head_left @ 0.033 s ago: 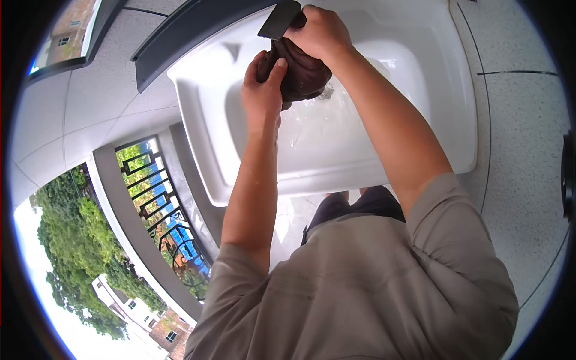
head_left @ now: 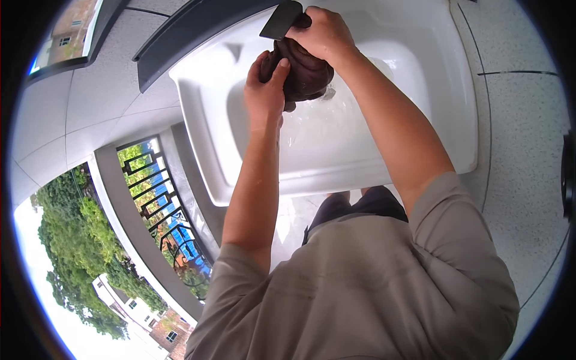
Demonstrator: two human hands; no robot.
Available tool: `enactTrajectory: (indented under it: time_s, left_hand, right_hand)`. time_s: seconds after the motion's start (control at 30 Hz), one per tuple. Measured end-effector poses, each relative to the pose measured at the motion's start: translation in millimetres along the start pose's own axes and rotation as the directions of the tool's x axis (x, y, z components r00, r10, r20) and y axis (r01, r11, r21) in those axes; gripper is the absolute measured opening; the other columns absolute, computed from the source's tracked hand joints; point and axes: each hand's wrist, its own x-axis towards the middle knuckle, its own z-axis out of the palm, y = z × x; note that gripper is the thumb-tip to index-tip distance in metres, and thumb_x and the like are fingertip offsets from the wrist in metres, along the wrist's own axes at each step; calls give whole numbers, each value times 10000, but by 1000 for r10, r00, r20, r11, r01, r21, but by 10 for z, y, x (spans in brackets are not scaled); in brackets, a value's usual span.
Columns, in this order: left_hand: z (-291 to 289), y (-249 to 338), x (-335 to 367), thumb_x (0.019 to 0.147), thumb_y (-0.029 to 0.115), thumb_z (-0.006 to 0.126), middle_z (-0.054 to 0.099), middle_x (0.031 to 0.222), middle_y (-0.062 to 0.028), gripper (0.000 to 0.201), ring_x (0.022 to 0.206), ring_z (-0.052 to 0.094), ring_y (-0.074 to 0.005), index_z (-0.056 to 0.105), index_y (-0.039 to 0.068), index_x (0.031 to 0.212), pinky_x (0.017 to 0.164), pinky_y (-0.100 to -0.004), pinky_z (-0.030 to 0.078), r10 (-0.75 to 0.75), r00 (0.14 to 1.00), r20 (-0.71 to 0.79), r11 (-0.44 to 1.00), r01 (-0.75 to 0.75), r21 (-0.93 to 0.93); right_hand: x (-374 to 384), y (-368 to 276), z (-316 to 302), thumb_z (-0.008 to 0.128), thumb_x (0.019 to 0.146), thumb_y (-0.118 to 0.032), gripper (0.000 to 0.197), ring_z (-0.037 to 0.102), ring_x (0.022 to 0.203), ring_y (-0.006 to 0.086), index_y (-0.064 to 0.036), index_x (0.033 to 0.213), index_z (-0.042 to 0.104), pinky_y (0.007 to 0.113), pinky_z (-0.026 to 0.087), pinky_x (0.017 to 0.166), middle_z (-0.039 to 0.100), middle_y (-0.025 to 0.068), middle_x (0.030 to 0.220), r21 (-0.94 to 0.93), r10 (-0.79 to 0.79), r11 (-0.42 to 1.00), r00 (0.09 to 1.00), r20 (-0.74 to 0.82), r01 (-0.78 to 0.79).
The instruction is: Washing a brown towel in a sink with running water.
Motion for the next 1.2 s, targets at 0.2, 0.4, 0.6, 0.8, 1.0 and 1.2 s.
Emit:
enactTrajectory:
  time_s: [0.2,0.4,0.6,0.8,1.0,1.2]
  left_hand:
    - [115,149,132,947,219,789,730,1199,-124,570,1042,691,-199,594,14,1441,754,-332,586,23,999,-31,998,-25,-60]
    - [298,-58,574,997,92,697,737,1160,-90,401,1014,687,-173,623,11,1383,918,-306,547,87,994,71,932,-56,-359]
    - [221,61,666,1033,140,597,726,1159,-127,294,979,709,-230,667,-12,1275,842,-329,582,-127,947,294,950,201,-238]
    - [296,114,745,1005,157,684,757,1092,-98,323,898,707,-196,721,4,1288,770,-322,574,8,999,39,970,2,-241]
    - [310,10,1023,1062,259,587,731,1182,-122,348,1029,688,-257,691,-18,1246,891,-405,560,-149,963,223,873,234,-428]
    - [206,44,1185,1008,371,599,704,1216,-149,427,1117,653,-325,672,20,1239,919,-464,540,-203,847,492,861,393,-322]
  right_hand:
    - [-128,244,-20,771,930,-327,366,722,868,271,8,1072,725,378,566,815,767,161,948,293,18,956,1000,-10,-15]
    - [-192,288,185,745,966,-313,342,712,918,189,3,1093,720,330,554,857,770,100,1003,572,48,820,997,-61,-5]
    - [-165,275,130,735,955,-313,401,713,1011,224,22,1170,683,349,554,916,757,130,1097,529,70,849,993,-91,-11]
    - [-204,68,-33,749,896,-418,553,723,1082,348,24,1212,652,425,562,950,750,202,1133,106,126,985,988,88,-135]
    - [-97,-401,-120,692,884,-567,611,745,1022,363,-15,1147,672,469,587,885,769,171,1098,-221,213,957,973,88,-190]
    - [-19,-229,12,749,840,-536,569,747,1013,358,-55,1138,687,462,591,880,774,155,1081,-166,160,974,986,39,-152]
